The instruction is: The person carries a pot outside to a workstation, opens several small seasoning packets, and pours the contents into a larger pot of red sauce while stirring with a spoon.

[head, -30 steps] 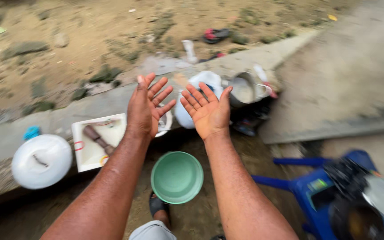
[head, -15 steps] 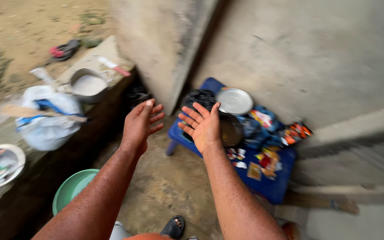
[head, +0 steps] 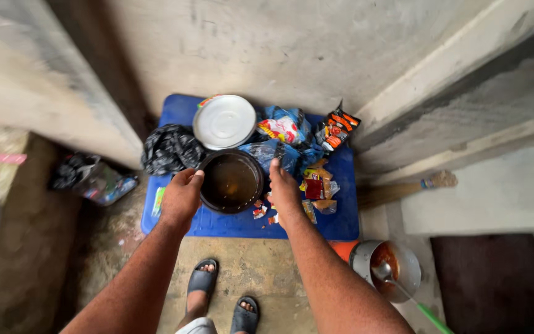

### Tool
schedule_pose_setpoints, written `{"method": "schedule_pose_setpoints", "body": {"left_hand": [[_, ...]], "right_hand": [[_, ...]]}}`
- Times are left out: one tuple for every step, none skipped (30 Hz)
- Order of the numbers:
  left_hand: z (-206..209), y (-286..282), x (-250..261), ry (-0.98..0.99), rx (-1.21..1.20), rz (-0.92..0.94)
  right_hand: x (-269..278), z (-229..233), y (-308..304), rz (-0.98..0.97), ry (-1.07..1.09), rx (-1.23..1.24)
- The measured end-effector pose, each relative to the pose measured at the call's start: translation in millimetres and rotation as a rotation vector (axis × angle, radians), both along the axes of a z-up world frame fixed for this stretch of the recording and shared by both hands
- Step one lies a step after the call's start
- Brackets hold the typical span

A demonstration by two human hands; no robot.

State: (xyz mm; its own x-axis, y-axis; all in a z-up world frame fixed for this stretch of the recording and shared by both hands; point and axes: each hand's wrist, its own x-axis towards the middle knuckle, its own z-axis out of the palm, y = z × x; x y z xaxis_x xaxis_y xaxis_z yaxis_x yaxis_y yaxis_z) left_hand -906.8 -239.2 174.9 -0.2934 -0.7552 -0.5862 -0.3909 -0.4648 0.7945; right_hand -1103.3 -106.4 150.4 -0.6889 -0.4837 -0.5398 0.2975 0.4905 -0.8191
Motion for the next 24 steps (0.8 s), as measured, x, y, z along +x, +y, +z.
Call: {"method": "schedule_pose_setpoints", "body": {"left_hand": [[-10.9, -8.0, -7.3, -0.105, -0.183, -0.038], [-21.1, -15.0, -14.9, -0.204, -0.369, -0.079], [-30.7, -20.1, -19.8, -0.21, -0.356, -0.103], [-38.3, -27.6, -23.2, -0.293, -0.329, -0.016], [-43.1, -33.3, -25.1, -0.385, -0.301, 0.071], [-47.2, -36.3, -27.0, -0.401, -0.289, 0.046], [-51.1, -40.6, -26.6, -0.403, -0.335, 0.009], [-54.5, -43.4, -23.9, -0.404, -0.38, -0.029], [-57.1, -47.7, -26.1, -0.406, -0.38, -0.043], [-59.0, -49.8, -28.1, -0.351, -0.363, -0.139], [-60.2, -49.8, -25.6, -0.303, -0.341, -0.233], [-60.5, -52.1, -25.0, -0.311, -0.335, -0.244], [-60.6, -54.0, -26.0, -0.352, -0.398, -0.341], [-59.8, -54.7, -26.8, -0.39, -0.459, -0.44], [-58.2, -57.2, -29.8, -0.393, -0.457, -0.445], [-56.3, -59.2, -31.7, -0.412, -0.462, -0.497], [-54.7, -59.5, -31.5, -0.434, -0.465, -0.551], [-54.0, -59.7, -33.1, -0.44, -0.461, -0.557], [-54.1, -58.8, -33.4, -0.451, -0.488, -0.561], [-54.5, -57.1, -30.6, -0.461, -0.515, -0.566], [-55.8, -55.2, -28.2, -0.457, -0.521, -0.569], [-56.3, -50.2, -22.4, -0.419, -0.614, -0.542], [-56.7, -51.7, -25.5, -0.367, -0.714, -0.516], [-56.1, -57.5, -31.2, -0.35, -0.727, -0.52]], "right_hand": [[-0.8, -8.9, -2.1, 0.019, 0.053, 0.112], [-0.8, -17.4, -5.9, -0.011, 0.043, 0.123], [0.4, -26.3, -8.0, -0.006, 0.001, 0.093], [-0.1, -34.1, -9.7, -0.001, -0.041, 0.062], [-0.3, -40.3, -12.1, -0.02, -0.06, 0.079], [0.0, -45.5, -14.0, -0.02, -0.048, -0.001], [2.6, -50.5, -15.7, -0.019, -0.028, -0.088], [8.2, -54.4, -14.0, -0.035, -0.041, -0.078], [7.9, -56.6, -16.3, -0.021, 0.018, -0.012], [7.2, -58.6, -19.0, -0.007, 0.077, 0.054], [8.5, -61.8, -21.0, -0.015, 0.066, 0.06], [8.7, -65.1, -22.8, 0.003, 0.126, -0.001], [10.8, -68.2, -22.5, 0.023, 0.185, -0.059], [14.2, -70.4, -20.9, 0.017, 0.172, -0.051], [12.1, -71.0, -22.9, 0.032, 0.198, -0.006], [9.8, -70.3, -25.2, 0.046, 0.224, 0.038], [8.0, -68.7, -27.3, 0.043, 0.216, 0.042], [5.8, -65.7, -29.6, 0.044, 0.207, 0.032], [9.0, -61.4, -29.4, 0.044, 0.195, 0.025], [15.0, -55.4, -27.3, 0.039, 0.182, 0.031], [13.3, -48.0, -29.2, 0.045, 0.224, 0.08], [11.6, -39.7, -31.0, 0.051, 0.266, 0.129], [6.8, -31.0, -35.2, 0.037, 0.281, 0.124], [4.7, -23.7, -39.5, 0.028, 0.305, 0.153]]}}
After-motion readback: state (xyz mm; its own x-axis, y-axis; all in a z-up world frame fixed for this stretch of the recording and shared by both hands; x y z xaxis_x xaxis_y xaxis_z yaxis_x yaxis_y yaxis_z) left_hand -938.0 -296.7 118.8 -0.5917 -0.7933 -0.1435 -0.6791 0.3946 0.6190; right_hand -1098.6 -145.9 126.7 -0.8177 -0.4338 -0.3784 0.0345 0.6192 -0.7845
